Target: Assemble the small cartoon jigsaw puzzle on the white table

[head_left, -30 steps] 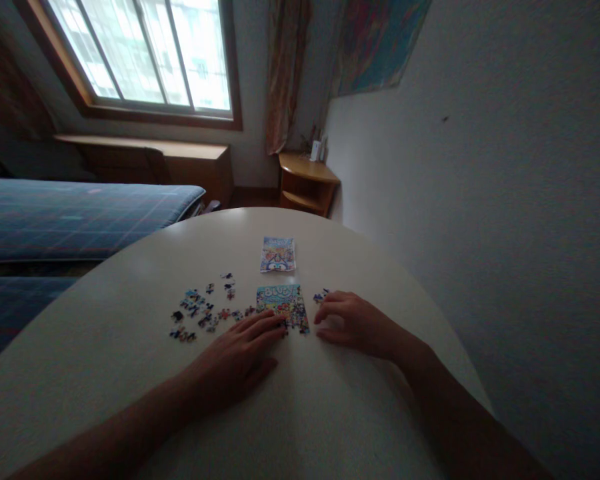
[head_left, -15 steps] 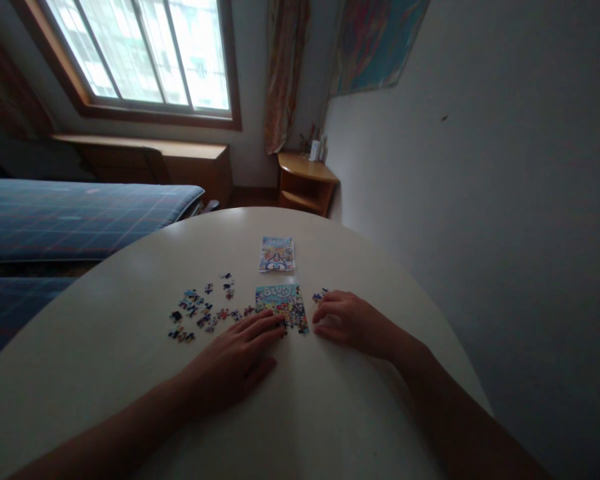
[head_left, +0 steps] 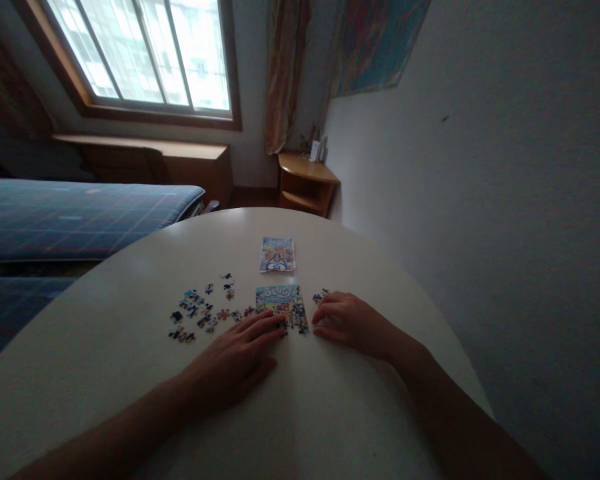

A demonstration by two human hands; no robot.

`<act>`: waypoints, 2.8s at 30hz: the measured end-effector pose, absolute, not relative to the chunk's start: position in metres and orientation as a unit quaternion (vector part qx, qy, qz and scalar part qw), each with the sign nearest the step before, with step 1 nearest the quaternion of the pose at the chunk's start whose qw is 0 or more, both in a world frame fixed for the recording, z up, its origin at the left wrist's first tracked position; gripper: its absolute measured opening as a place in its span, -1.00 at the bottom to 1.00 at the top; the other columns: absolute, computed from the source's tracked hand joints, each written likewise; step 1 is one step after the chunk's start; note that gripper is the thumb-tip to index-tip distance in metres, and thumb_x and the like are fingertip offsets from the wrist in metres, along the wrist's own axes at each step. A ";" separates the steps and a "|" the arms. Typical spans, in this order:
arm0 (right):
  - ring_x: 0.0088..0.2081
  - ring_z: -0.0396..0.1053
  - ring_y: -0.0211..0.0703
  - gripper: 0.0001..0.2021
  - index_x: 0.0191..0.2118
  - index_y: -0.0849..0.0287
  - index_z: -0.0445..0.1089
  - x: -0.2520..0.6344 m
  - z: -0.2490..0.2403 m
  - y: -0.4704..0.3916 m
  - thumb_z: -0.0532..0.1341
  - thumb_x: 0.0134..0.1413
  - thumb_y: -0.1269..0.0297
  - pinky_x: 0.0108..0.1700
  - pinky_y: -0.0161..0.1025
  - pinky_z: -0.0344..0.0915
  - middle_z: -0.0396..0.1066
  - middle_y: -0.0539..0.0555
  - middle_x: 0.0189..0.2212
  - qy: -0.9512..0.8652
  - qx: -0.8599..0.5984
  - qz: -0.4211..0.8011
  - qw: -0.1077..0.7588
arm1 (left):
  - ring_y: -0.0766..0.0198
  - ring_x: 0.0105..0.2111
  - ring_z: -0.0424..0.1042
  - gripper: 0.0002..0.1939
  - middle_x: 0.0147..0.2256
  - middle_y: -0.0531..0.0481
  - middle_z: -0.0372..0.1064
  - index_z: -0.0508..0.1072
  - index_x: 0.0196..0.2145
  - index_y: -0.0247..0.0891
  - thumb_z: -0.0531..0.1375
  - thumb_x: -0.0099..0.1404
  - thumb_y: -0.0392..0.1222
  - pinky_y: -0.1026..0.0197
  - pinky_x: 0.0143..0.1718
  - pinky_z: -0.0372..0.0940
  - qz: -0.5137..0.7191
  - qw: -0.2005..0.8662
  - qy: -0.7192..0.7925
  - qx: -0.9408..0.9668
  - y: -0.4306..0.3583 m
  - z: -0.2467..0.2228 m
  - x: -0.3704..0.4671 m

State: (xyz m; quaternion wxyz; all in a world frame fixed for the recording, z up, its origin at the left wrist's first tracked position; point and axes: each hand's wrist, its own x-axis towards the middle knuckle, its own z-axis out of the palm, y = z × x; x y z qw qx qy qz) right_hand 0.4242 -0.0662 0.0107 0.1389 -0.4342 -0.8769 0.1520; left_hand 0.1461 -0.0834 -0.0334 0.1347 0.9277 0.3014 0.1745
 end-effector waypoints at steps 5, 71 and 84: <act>-0.25 0.41 -0.17 -0.95 -0.29 0.13 0.54 0.424 0.012 -0.066 0.32 0.12 0.33 -0.18 -0.25 0.28 0.47 0.08 -0.30 -0.877 -0.433 0.152 0.140 | 0.06 0.31 0.07 -0.51 0.31 -0.04 0.13 0.25 0.26 -0.13 0.10 0.40 -0.24 -0.11 0.29 0.12 0.178 0.130 0.301 0.928 -0.083 -0.036 0.146; 0.04 0.36 0.00 -0.57 0.08 0.16 0.41 0.457 -0.001 -0.049 0.34 0.07 0.26 0.12 0.00 0.28 0.41 0.21 0.00 -0.830 -0.498 0.176 0.180 | -0.08 0.17 0.28 -0.58 0.20 -0.19 0.29 0.41 0.11 -0.24 0.05 0.39 -0.03 -0.19 0.16 0.26 0.179 0.033 0.471 0.863 -0.036 -0.038 0.094; -0.19 0.39 -0.11 -0.65 -0.01 0.18 0.47 0.468 0.006 -0.050 0.32 0.05 0.28 -0.08 -0.14 0.34 0.43 0.16 -0.13 -0.817 -0.517 0.201 0.158 | -0.01 -0.03 0.44 -0.64 -0.03 -0.14 0.47 0.53 -0.13 -0.17 0.05 0.35 0.06 -0.05 0.06 0.30 0.155 0.087 0.510 0.842 -0.024 -0.016 0.072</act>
